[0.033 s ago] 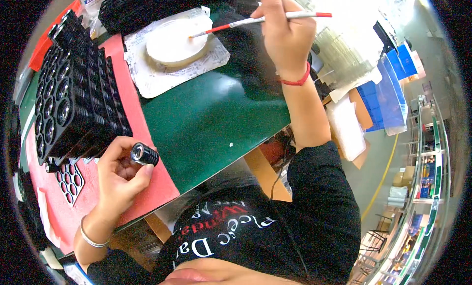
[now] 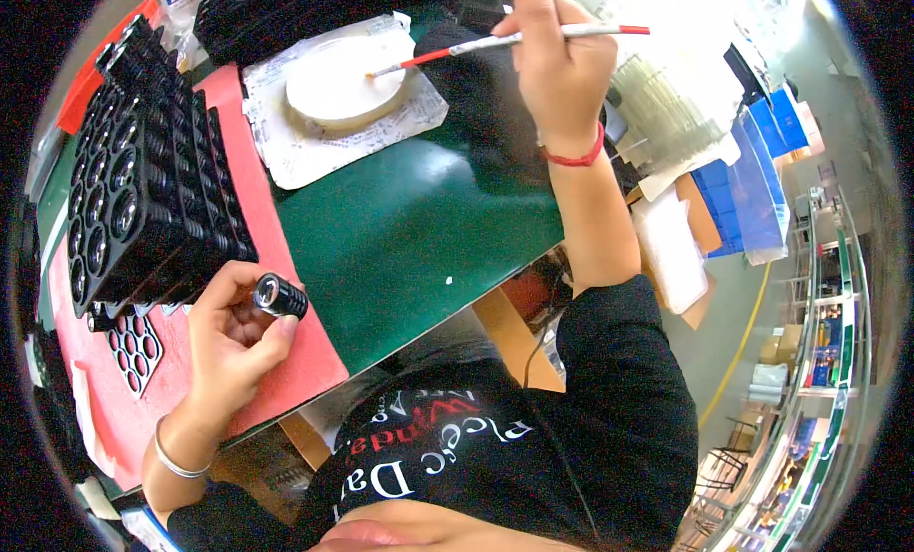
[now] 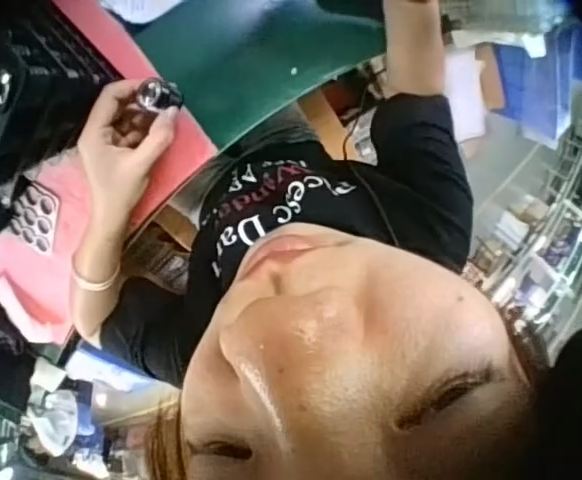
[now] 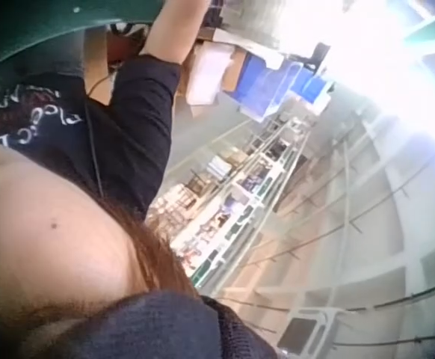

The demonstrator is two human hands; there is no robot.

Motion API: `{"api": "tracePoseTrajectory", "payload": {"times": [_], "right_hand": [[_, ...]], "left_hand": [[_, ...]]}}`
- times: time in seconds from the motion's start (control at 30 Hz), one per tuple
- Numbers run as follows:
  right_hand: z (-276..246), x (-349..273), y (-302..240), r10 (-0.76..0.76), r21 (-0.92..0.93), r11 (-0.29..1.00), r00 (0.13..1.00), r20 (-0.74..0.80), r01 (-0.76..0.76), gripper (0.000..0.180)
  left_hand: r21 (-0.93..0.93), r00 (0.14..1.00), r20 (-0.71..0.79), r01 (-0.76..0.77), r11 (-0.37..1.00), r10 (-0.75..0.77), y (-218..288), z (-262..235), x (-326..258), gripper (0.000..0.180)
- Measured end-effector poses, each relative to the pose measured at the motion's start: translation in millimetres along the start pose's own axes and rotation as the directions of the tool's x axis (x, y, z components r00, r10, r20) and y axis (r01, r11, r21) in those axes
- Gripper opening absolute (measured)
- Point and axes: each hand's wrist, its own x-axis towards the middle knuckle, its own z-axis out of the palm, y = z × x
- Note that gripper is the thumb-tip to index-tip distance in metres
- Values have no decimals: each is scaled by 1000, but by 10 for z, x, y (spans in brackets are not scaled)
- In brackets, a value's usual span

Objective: Applying a substance to small lighting components using a brush at an assembly workstation.

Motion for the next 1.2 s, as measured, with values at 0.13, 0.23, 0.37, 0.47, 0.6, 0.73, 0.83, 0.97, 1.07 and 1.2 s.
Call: {"api": "tracePoseTrajectory", "payload": {"times": [0.13, 0.23, 0.37, 0.47, 0.6, 0.73, 0.83, 0.97, 1.07, 1.2], "right_hand": [[9, 74, 67, 78, 181, 981, 994, -71, -64, 35], [-31, 137, 66, 205, 457, 876, 976, -70, -151, 32], [-70, 189, 26, 203, 702, 630, 944, 261, -330, 33], [-71, 158, 12, 120, 740, 503, 884, 452, -447, 39], [-72, 85, 21, -84, 725, 498, 805, 587, -476, 44], [-58, 57, 46, -183, 711, 540, 761, 622, -450, 44], [-53, 46, 51, -205, 710, 552, 754, 624, -437, 44], [-53, 40, 52, -216, 703, 582, 755, 619, -409, 43], [-58, 31, 59, -226, 696, 609, 758, 611, -380, 41], [-57, 38, 70, -256, 695, 626, 748, 612, -354, 40]], "left_hand": [[-26, 1000, -8, 19, 999, -20, 26, -15, 13, 23], [-63, 999, -41, 2, 998, -5, 55, -18, 18, 22], [-173, 997, -29, 61, 983, -67, 90, -40, 18, 24], [-143, 995, -49, 81, 986, -89, 91, -44, 14, 27], [-161, 995, -53, 73, 984, -83, 79, -50, 16, 29], [-183, 996, -38, 73, 980, -81, 71, -61, 12, 29], [-186, 996, -35, 69, 980, -77, 66, -63, 12, 29], [-178, 996, -31, 77, 981, -84, 69, -72, 9, 30], [-175, 995, -33, 87, 981, -94, 69, -73, 6, 30], [-182, 994, -37, 93, 979, -101, 71, -70, 2, 31]]}}
